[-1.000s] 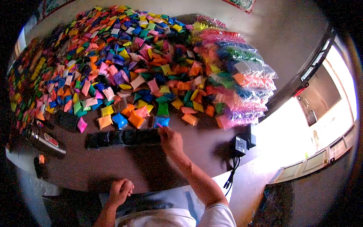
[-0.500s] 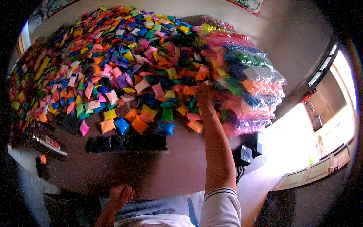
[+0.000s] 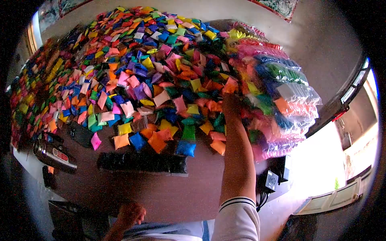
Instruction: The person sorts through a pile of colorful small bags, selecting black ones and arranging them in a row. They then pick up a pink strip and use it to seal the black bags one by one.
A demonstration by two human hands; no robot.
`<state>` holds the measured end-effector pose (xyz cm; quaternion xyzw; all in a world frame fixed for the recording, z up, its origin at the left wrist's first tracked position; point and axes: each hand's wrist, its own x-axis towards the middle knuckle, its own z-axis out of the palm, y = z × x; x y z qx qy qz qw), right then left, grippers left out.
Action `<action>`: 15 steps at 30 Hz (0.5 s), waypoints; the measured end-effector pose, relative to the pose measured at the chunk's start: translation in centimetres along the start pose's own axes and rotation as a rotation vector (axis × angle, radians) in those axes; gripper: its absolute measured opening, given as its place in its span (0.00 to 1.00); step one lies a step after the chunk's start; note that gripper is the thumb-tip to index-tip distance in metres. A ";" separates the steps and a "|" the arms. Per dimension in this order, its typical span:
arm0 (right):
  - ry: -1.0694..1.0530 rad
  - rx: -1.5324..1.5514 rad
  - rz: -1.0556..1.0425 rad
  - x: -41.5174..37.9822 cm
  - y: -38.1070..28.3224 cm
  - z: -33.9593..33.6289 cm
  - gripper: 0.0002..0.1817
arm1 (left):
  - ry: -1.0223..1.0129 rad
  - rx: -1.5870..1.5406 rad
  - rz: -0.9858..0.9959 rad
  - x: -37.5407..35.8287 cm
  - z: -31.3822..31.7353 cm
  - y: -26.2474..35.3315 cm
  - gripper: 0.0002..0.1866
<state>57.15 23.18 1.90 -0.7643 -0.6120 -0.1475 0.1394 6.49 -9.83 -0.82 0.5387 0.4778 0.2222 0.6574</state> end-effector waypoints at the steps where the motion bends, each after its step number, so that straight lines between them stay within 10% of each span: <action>1: -0.002 -0.002 0.000 0.0 0.0 -0.1 0.13 | 0.002 -0.032 0.010 0.0 0.0 -0.1 0.22; 4: 0.104 0.011 0.044 -1.4 -1.7 -3.0 0.10 | 0.006 -0.138 -0.112 -0.3 -0.1 1.0 0.23; 8: 0.183 1.002 0.130 -8.4 -5.6 -9.0 0.11 | 0.021 -0.214 -0.078 -0.2 -0.2 0.6 0.23; 10: -0.136 1.535 0.400 -13.7 -8.6 -10.4 0.11 | 0.014 -0.226 -0.016 -0.2 -0.3 0.4 0.25; 15: -0.793 1.786 0.712 -28.9 -16.6 -12.6 0.06 | -0.008 -0.230 0.062 -0.2 -0.3 0.0 0.24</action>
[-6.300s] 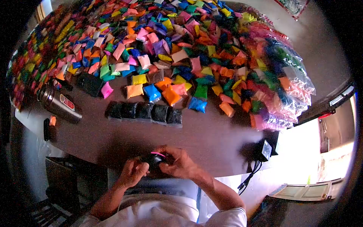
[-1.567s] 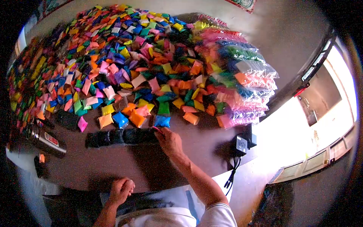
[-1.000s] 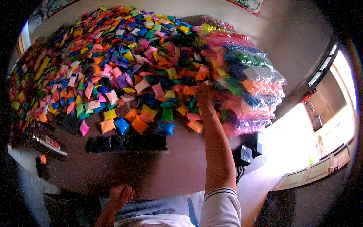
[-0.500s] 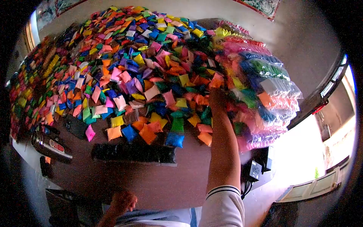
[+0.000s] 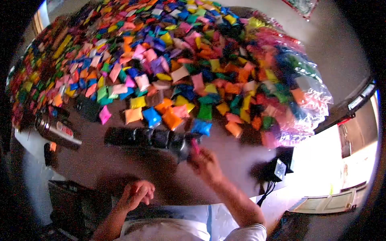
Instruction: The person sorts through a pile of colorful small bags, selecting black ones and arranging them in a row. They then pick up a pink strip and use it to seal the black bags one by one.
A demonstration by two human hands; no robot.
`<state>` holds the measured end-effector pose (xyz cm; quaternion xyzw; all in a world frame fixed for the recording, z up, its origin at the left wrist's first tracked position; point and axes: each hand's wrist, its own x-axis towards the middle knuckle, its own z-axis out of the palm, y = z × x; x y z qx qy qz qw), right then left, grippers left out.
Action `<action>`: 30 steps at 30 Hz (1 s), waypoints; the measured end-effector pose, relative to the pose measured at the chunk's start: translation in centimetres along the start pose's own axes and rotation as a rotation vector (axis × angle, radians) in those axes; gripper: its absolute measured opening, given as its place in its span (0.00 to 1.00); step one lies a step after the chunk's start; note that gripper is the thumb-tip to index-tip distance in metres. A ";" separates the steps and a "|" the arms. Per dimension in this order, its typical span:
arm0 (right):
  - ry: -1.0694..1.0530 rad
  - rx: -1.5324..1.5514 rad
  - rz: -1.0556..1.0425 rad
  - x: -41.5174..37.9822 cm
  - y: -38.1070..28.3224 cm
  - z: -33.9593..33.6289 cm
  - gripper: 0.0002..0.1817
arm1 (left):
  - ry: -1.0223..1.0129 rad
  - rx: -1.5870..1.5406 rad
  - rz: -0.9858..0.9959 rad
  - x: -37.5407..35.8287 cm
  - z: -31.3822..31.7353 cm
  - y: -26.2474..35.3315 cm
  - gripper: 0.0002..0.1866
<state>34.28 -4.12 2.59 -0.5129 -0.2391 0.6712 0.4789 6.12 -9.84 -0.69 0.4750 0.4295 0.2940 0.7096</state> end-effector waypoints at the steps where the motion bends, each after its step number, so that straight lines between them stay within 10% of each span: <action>1: -0.013 -0.009 0.096 -1.6 1.7 1.7 0.05 | -0.005 -0.004 0.055 0.1 0.1 0.1 0.23; 6: -0.077 0.120 0.159 -6.6 7.9 7.3 0.09 | 0.052 0.266 0.007 -0.6 0.7 -0.1 0.17; 8: -0.195 0.076 0.119 -6.4 10.6 5.1 0.12 | 0.143 0.220 0.352 -0.5 1.2 0.0 0.17; 10: -0.205 -0.309 -0.012 -6.1 8.4 5.9 0.16 | 0.156 0.303 0.319 -1.0 1.1 0.6 0.18; 17: -0.532 -0.247 -0.079 -4.0 6.4 7.0 0.16 | 0.030 0.362 0.130 -0.9 0.6 0.1 0.20; 30: -0.275 -0.173 -0.143 -4.4 7.8 7.5 0.13 | -0.027 0.421 0.165 -0.6 0.4 0.4 0.17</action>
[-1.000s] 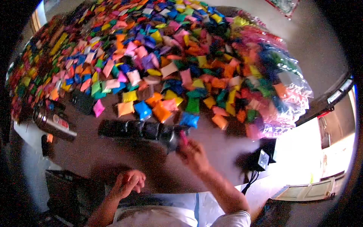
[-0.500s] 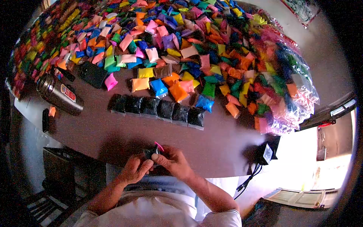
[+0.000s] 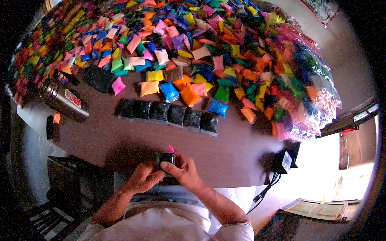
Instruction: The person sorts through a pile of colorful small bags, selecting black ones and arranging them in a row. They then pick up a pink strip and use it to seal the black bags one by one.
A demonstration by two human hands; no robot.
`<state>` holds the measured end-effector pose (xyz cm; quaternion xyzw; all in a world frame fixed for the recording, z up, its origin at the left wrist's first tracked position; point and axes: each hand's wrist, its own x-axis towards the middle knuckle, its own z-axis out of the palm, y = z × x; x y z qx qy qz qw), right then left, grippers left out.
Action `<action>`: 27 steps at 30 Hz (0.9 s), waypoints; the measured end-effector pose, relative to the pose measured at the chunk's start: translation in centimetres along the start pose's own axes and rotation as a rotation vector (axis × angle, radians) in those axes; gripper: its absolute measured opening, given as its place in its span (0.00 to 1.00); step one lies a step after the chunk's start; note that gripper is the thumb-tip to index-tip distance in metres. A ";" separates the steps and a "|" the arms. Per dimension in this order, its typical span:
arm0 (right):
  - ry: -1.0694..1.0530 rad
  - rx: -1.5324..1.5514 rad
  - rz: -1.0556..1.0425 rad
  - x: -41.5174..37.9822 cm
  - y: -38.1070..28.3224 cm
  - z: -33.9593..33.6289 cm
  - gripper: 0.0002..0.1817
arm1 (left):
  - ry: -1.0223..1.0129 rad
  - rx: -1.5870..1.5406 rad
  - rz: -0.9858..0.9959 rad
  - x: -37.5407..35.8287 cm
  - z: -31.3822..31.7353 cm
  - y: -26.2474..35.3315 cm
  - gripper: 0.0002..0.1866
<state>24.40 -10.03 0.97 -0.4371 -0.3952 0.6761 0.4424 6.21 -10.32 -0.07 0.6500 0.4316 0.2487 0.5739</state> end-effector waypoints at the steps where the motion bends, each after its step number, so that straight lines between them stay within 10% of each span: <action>1: -0.039 -0.053 0.009 0.3 0.2 -0.3 0.13 | 0.000 0.002 -0.001 0.0 0.0 0.2 0.17; 27: -0.098 -0.048 -0.035 -0.1 1.4 -1.5 0.14 | -0.044 0.074 0.048 0.1 0.0 -0.5 0.19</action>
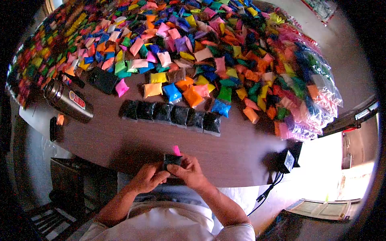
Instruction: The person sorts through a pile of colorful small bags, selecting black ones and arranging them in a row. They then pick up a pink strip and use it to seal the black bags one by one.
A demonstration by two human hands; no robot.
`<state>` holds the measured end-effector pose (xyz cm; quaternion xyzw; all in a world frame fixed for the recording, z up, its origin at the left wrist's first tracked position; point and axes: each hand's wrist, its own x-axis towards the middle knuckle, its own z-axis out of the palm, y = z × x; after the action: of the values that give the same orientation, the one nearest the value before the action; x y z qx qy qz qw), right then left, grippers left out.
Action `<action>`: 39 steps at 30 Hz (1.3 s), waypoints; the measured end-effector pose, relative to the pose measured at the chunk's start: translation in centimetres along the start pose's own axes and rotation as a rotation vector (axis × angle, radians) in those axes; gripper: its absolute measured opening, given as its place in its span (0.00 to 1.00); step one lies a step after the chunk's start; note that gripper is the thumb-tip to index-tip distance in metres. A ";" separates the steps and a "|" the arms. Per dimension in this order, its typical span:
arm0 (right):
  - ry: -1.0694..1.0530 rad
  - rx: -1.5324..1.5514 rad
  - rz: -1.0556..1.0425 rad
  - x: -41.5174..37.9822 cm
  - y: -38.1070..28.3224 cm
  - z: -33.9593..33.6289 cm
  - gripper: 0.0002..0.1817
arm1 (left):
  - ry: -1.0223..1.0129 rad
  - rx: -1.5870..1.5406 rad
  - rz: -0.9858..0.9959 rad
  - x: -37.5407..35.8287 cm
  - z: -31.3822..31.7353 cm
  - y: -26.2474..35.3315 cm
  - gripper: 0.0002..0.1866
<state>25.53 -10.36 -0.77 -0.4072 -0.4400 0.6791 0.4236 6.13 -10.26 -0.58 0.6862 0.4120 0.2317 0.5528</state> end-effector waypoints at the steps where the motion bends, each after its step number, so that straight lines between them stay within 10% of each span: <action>1: -0.032 0.203 0.055 -0.1 -0.4 -0.1 0.16 | 0.000 0.002 0.001 0.0 0.0 0.1 0.19; 8: -0.089 0.523 0.253 0.4 -2.8 -0.2 0.30 | -0.043 -0.190 -0.074 -0.2 -0.1 0.0 0.21; 18: -0.173 0.587 0.111 0.6 -2.1 0.7 0.17 | -0.035 -0.178 -0.022 -0.2 -0.6 0.7 0.28; 26: -0.004 -0.147 -0.068 0.6 -1.2 0.5 0.08 | -0.030 -0.282 -0.082 -0.4 -0.1 -0.5 0.24; 39: 0.092 -0.032 -0.038 0.0 -1.2 1.3 0.10 | 0.063 0.027 0.077 -0.1 0.5 -0.1 0.20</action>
<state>24.60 -10.42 0.69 -0.4362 -0.4387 0.6443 0.4496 6.47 -10.59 -0.81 0.7014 0.4055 0.2689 0.5208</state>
